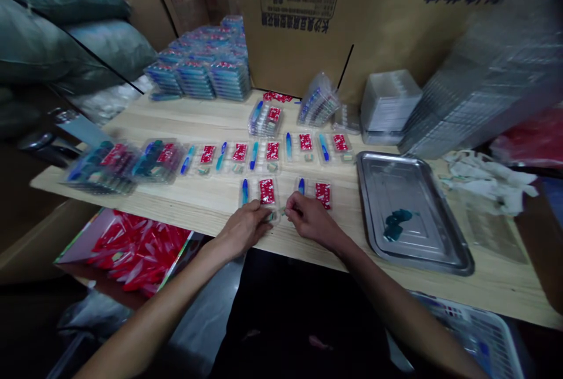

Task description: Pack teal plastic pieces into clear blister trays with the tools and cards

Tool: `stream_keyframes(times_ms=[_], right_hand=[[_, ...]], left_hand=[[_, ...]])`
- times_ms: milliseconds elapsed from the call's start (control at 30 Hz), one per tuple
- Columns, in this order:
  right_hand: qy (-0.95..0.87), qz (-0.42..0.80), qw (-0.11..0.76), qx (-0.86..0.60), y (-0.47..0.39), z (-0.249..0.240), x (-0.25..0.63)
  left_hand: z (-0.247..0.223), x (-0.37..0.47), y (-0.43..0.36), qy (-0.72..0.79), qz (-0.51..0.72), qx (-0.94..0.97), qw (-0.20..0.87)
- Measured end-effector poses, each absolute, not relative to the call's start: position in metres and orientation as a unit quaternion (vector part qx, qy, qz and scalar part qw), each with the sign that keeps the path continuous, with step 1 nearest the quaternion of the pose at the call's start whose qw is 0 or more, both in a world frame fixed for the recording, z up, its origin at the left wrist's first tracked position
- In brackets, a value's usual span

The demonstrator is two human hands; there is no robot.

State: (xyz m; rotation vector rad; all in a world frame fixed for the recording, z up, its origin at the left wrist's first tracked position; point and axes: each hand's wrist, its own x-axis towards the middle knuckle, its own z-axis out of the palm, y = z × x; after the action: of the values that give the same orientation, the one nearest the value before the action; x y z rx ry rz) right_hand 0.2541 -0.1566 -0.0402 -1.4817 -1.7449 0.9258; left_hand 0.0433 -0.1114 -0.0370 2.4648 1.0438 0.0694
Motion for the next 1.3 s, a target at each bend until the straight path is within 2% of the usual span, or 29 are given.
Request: stream_keyframes(times_ms=[267, 433, 533, 667, 767, 933, 1300], right_hand=[[-0.671, 0.366, 0.345, -0.544, -0.16, -0.035, 0.254], [-0.648, 0.364, 0.368, -0.558, -0.16, -0.041, 0.259], [-0.606, 0.375, 0.403, -0.575, -0.157, -0.044, 0.259], [-0.52, 0.492, 0.453, -0.531, -0.154, -0.039, 0.251], [-0.52, 0.504, 0.465, -0.509, -0.151, -0.035, 0.243], [-0.577, 0.398, 0.459, -0.546, -0.144, -0.039, 0.235], [-0.563, 0.407, 0.431, -0.575, -0.136, -0.038, 0.251]], left_hand=[[-0.037, 0.054, -0.115, 0.426, 0.052, 0.86, 0.277], [-0.031, 0.056, -0.115, 0.439, 0.125, 0.821, 0.342], [-0.028, 0.058, -0.115, 0.454, 0.206, 0.756, 0.423], [-0.024, 0.064, -0.114, 0.473, 0.293, 0.575, 0.6], [-0.021, 0.071, -0.112, 0.482, 0.337, 0.471, 0.657], [-0.015, 0.083, -0.112, 0.478, 0.385, 0.409, 0.676], [-0.022, 0.09, -0.112, 0.487, 0.399, 0.391, 0.672]])
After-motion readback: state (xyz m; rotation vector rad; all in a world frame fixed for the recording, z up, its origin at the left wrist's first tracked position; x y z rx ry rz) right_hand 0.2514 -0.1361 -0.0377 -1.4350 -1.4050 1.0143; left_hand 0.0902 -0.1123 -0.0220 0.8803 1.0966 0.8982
